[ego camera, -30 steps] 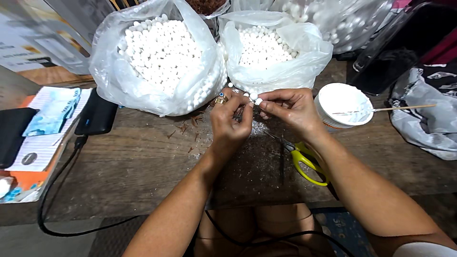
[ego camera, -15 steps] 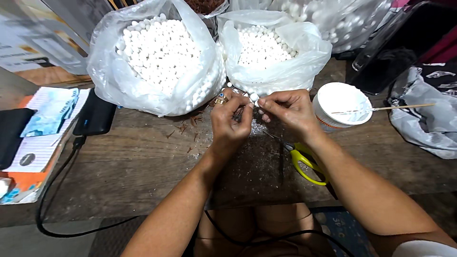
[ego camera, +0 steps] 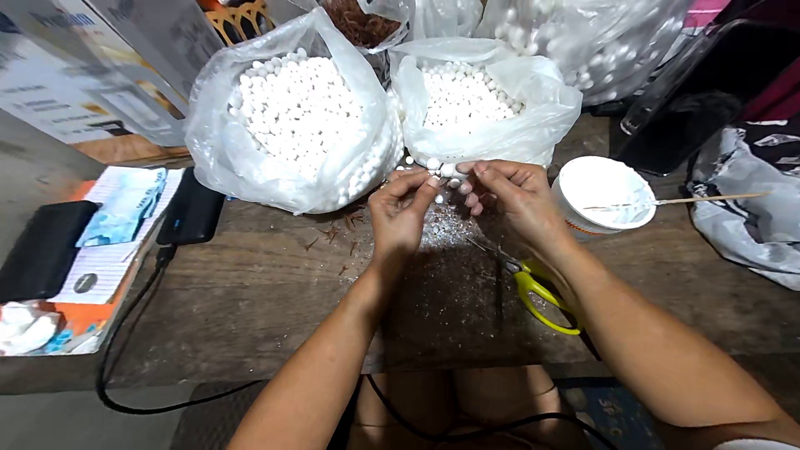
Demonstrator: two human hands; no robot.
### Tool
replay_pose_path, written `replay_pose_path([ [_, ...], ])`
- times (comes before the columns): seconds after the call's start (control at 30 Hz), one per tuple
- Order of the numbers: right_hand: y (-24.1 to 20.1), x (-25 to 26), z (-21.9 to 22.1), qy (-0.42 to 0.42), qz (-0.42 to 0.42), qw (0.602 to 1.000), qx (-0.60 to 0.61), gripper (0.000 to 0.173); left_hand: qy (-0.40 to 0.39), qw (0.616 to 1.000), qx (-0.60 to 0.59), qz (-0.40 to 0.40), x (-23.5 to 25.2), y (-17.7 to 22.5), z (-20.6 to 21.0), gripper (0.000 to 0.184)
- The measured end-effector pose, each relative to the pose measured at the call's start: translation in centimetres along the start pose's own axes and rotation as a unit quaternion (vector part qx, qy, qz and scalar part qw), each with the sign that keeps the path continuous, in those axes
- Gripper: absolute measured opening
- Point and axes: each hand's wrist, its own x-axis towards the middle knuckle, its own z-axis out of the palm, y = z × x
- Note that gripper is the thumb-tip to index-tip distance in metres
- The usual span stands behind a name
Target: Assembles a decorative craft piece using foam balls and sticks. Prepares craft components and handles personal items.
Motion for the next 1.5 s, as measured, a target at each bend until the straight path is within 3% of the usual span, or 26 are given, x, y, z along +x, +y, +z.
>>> replay_pose_path([
  [0.17,0.0,-0.9,1.8,-0.059,0.055,0.997,0.017,0.014,-0.015,0.977,-0.128,-0.17,0.1,0.8,-0.1,0.018],
  [0.37,0.3,-1.2,2.7,-0.044,0.044,0.997,0.051,0.015,-0.045,0.944,-0.229,-0.234,-0.1,0.6,0.3,0.025],
  [0.47,0.1,-1.1,2.6,-0.013,0.052,0.998,0.029,0.013,-0.004,0.965,-0.16,-0.207,-0.3,0.9,0.4,0.019],
  [0.57,0.3,-1.0,2.5,0.003,0.029,1.0,0.004,0.013,0.009,0.995,-0.057,-0.082,-0.7,0.8,0.5,0.011],
  [0.63,0.5,-1.1,2.5,0.007,0.005,1.0,-0.016,0.014,-0.003,0.999,-0.036,-0.019,-0.8,0.8,0.6,0.014],
  [0.77,0.6,-1.2,2.5,0.001,-0.026,0.998,-0.054,0.014,-0.009,0.999,-0.027,0.016,-0.9,0.3,0.7,0.011],
  [1.13,0.8,-1.3,2.5,-0.004,-0.054,0.994,-0.096,0.016,-0.009,0.999,-0.019,-0.035,-0.9,0.6,0.7,0.01],
  [1.27,-0.1,-1.4,1.7,-0.046,-0.021,0.99,-0.129,0.006,0.007,0.997,-0.015,-0.07,-0.7,0.8,0.6,0.01],
  [1.37,-1.5,-1.8,0.4,-0.051,-0.015,0.98,-0.191,0.015,0.014,0.995,-0.025,-0.101,-0.6,0.9,0.4,0.01],
  [1.5,-2.7,-4.6,-2.1,0.004,-0.089,0.959,-0.268,0.019,0.0,0.993,-0.033,-0.117,-0.7,0.9,0.3,0.01],
])
